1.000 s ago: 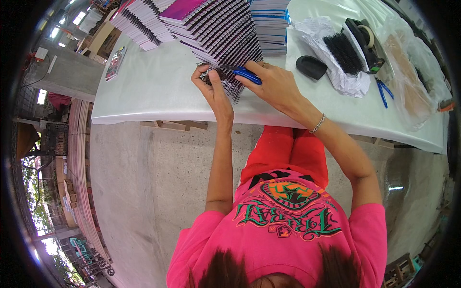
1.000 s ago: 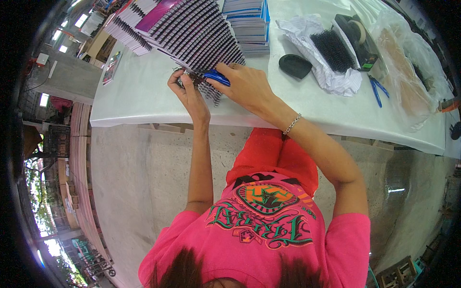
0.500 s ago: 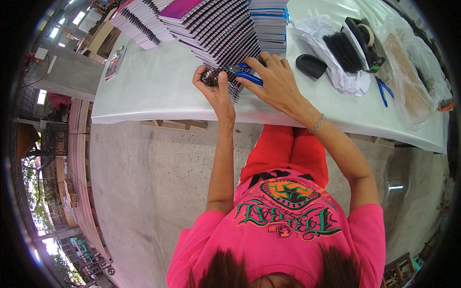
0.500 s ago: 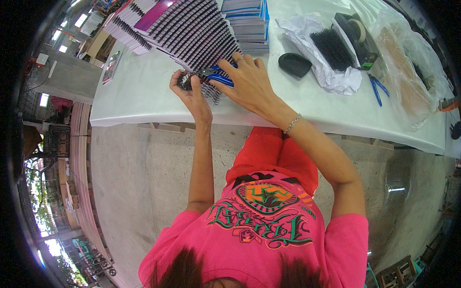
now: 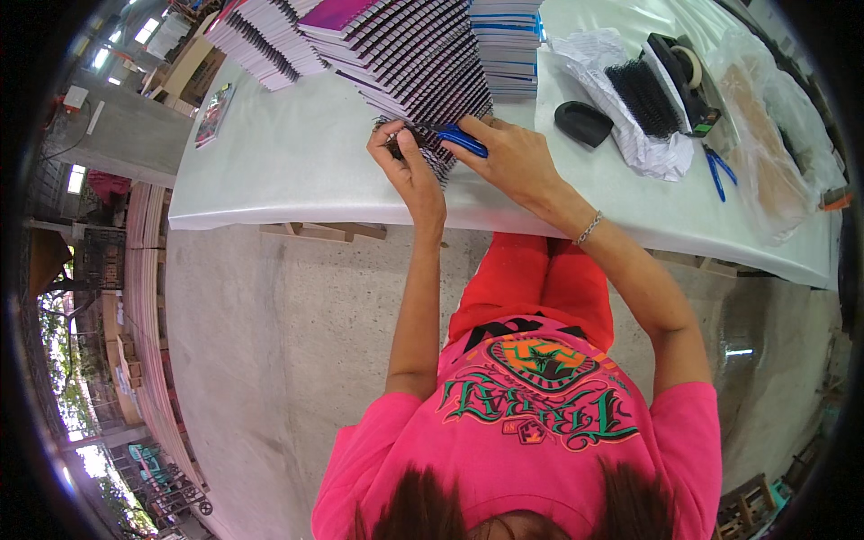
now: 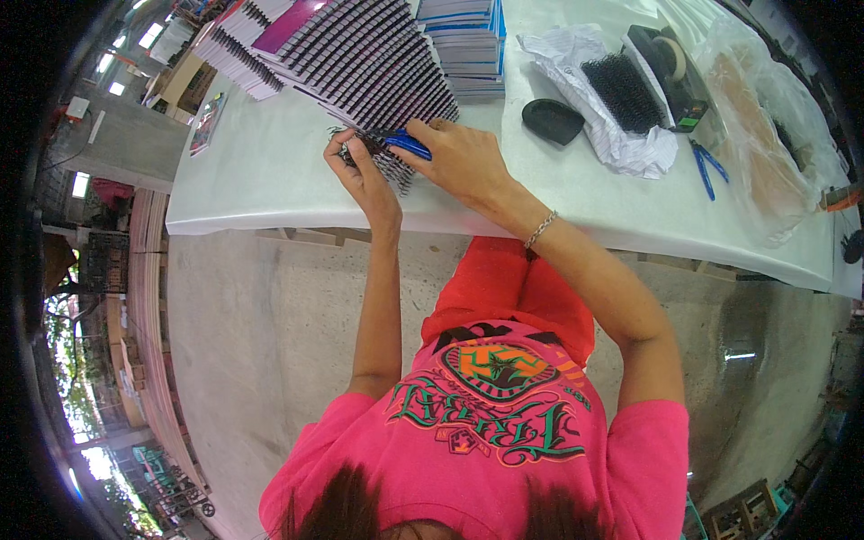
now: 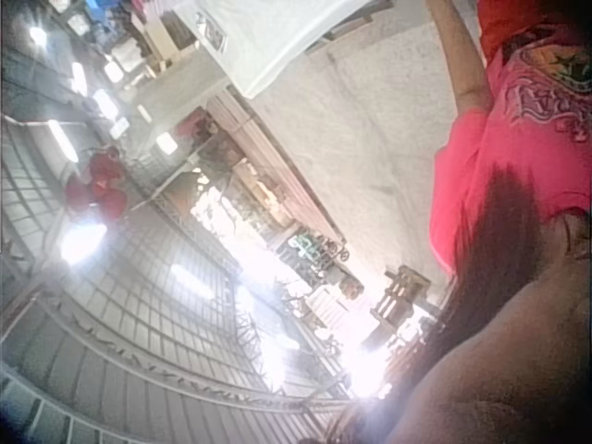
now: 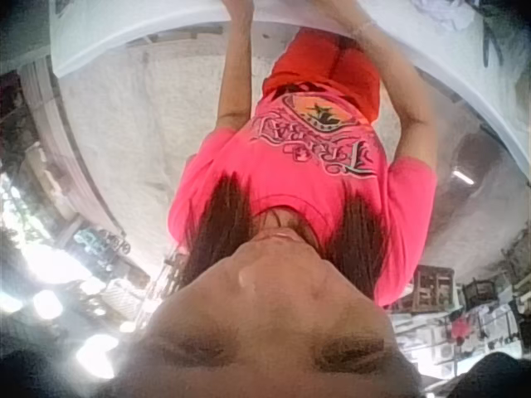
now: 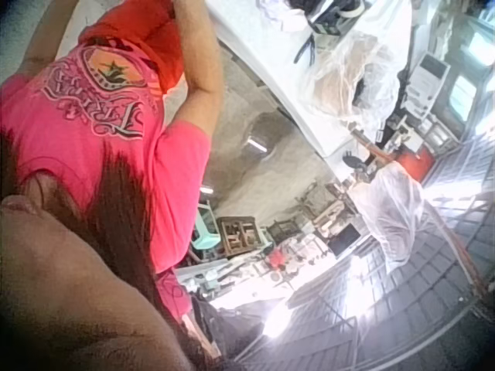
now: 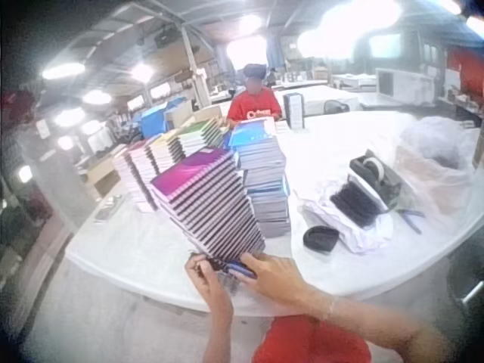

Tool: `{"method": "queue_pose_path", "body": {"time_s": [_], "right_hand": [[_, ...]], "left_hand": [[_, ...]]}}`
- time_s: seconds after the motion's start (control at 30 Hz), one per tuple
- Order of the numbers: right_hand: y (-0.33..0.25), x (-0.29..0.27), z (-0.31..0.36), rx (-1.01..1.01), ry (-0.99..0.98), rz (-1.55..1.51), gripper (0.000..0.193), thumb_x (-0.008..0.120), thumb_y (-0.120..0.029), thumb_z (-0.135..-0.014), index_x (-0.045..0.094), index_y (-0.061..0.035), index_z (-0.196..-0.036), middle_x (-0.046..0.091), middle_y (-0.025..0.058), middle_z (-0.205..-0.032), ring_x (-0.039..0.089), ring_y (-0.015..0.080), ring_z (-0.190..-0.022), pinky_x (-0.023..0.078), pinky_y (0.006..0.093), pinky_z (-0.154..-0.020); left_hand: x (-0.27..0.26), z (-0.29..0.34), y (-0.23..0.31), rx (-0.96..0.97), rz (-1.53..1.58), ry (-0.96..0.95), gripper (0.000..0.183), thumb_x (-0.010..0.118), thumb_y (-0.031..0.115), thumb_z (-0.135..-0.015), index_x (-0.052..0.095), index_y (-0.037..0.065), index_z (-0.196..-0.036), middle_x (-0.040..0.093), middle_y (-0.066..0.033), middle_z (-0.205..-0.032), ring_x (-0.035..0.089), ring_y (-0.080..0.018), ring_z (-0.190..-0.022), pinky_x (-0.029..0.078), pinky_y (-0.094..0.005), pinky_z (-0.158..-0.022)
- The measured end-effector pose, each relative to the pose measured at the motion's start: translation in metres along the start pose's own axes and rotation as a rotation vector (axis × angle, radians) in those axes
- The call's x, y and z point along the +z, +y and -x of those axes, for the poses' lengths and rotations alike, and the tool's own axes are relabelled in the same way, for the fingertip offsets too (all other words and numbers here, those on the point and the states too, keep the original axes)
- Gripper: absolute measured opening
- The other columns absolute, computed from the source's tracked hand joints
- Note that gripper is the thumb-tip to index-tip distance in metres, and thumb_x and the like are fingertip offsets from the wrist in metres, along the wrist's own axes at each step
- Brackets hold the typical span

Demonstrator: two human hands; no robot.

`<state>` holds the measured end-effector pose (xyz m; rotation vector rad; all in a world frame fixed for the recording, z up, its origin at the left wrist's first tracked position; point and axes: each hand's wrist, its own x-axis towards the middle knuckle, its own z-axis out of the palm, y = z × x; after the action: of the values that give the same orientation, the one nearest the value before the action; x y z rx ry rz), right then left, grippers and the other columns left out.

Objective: The person trims the excess spiral binding wire from several small purple notebooks using blue hand pliers and places each finished notebook onto a stack on the table.

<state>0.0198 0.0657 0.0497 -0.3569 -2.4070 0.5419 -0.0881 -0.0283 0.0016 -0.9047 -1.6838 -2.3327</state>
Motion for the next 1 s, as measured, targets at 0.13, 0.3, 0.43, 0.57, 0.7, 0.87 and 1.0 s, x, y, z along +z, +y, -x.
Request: {"method": "queue_pose_path", "body": {"time_s": [0.13,0.3,0.43,0.57,0.7,0.87,1.0], "right_hand": [[0.001,-0.002,0.006,0.016,0.044,0.006,0.036,0.065,-0.041,-0.088,0.06,-0.01,-0.106,0.065,0.013,-0.092,0.064,0.0321,-0.081,0.049,0.043,-0.068],[0.005,-0.003,0.009,-0.031,0.091,0.11,0.044,0.066,-0.045,-0.085,0.062,-0.0116,-0.114,0.059,0.0173,-0.105,0.056,0.0325,-0.095,0.039,0.0432,-0.08],[0.007,0.001,0.009,-0.037,0.089,0.108,0.046,0.067,-0.046,-0.085,0.062,-0.0116,-0.115,0.058,0.0188,-0.107,0.056,0.0331,-0.095,0.038,0.0444,-0.08],[0.009,0.001,0.008,-0.048,0.077,0.106,0.045,0.066,-0.046,-0.085,0.062,-0.0117,-0.115,0.058,0.0191,-0.108,0.055,0.0332,-0.097,0.039,0.0448,-0.08],[0.008,0.003,0.008,-0.073,0.086,0.114,0.046,0.066,-0.046,-0.085,0.062,-0.0121,-0.116,0.058,0.019,-0.11,0.055,0.0333,-0.099,0.039,0.0447,-0.08],[0.007,0.003,0.006,-0.061,0.068,0.118,0.046,0.066,-0.046,-0.086,0.062,-0.0117,-0.116,0.058,0.0189,-0.11,0.055,0.0329,-0.099,0.039,0.0447,-0.081],[0.009,0.003,0.005,-0.08,0.074,0.135,0.045,0.066,-0.045,-0.086,0.062,-0.0114,-0.116,0.059,0.0184,-0.108,0.055,0.0325,-0.098,0.039,0.0441,-0.08]], "left_hand": [[0.004,0.001,0.008,-0.063,0.024,0.033,0.028,0.04,0.027,-0.105,0.043,0.003,-0.119,0.045,-0.0081,-0.114,0.043,-0.0162,-0.107,0.034,-0.0306,-0.098],[0.008,0.001,0.008,-0.098,0.252,0.099,0.033,0.037,0.032,-0.106,0.043,0.003,-0.12,0.045,-0.0085,-0.115,0.042,-0.0172,-0.109,0.033,-0.0319,-0.1],[0.002,0.001,0.001,-0.079,0.26,0.042,0.032,0.041,0.031,-0.105,0.041,0.004,-0.121,0.043,-0.0085,-0.114,0.044,-0.0161,-0.106,0.036,-0.0319,-0.097],[-0.002,0.004,0.002,-0.064,0.121,-0.037,0.033,0.046,0.03,-0.103,0.041,0.003,-0.122,0.044,-0.0076,-0.116,0.044,-0.0148,-0.105,0.035,-0.0299,-0.096],[-0.007,0.008,0.004,-0.083,0.004,-0.068,0.035,0.05,0.029,-0.102,0.043,0.002,-0.122,0.045,-0.0068,-0.116,0.043,-0.0141,-0.104,0.035,-0.0288,-0.095],[-0.007,0.01,0.002,-0.073,0.03,-0.076,0.036,0.05,0.032,-0.102,0.044,0.002,-0.121,0.046,-0.0068,-0.115,0.044,-0.0146,-0.105,0.034,-0.0292,-0.095],[-0.005,0.011,0.002,-0.085,0.017,-0.064,0.035,0.048,0.032,-0.103,0.045,0.001,-0.12,0.047,-0.0074,-0.114,0.044,-0.0151,-0.105,0.034,-0.0293,-0.095]]}}
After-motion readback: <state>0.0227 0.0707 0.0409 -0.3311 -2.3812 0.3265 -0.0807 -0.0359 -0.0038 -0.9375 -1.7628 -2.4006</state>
